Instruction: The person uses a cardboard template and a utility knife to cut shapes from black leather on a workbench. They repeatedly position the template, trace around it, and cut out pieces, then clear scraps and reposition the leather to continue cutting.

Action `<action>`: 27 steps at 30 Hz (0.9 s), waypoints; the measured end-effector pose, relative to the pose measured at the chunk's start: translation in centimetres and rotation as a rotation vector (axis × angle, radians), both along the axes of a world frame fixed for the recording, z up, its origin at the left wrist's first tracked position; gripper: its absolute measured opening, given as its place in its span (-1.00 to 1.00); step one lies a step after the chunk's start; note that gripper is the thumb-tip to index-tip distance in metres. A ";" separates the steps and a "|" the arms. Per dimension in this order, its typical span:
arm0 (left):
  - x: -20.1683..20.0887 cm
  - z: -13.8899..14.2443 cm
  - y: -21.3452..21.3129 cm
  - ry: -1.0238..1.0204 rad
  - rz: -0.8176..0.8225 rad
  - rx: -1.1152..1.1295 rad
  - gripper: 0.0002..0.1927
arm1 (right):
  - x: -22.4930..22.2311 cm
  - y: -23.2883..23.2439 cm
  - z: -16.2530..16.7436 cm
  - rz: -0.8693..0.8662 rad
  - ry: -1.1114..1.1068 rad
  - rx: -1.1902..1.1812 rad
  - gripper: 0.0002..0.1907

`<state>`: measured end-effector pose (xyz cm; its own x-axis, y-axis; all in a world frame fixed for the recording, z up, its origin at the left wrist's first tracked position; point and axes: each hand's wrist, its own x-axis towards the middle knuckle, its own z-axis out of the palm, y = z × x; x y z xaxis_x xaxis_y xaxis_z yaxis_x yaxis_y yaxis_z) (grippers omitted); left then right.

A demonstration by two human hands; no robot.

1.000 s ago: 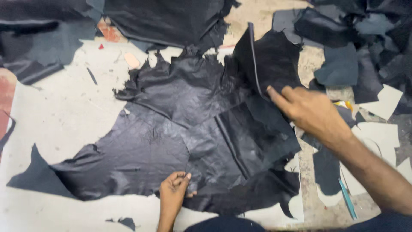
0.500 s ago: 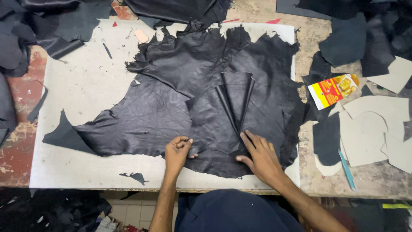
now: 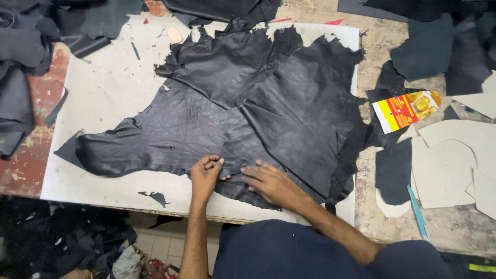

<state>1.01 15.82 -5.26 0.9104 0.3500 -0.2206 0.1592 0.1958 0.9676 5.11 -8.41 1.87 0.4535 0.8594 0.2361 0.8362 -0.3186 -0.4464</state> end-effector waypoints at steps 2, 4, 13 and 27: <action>-0.2 0.4 -0.2 0.050 0.008 -0.008 -0.78 | -1.6 -2.0 0.0 0.030 0.080 0.047 -0.67; 0.0 1.2 -0.2 0.070 0.000 -0.001 -0.78 | -2.3 -3.9 0.6 -0.005 0.076 0.127 -0.68; -0.7 3.4 -0.7 0.116 0.018 0.034 -0.79 | 0.9 -4.7 2.7 -0.363 -0.179 -0.061 -0.16; -1.0 1.6 -0.3 0.041 -0.043 -0.072 -0.92 | 4.2 -2.8 3.0 -0.389 -0.103 -0.164 -0.44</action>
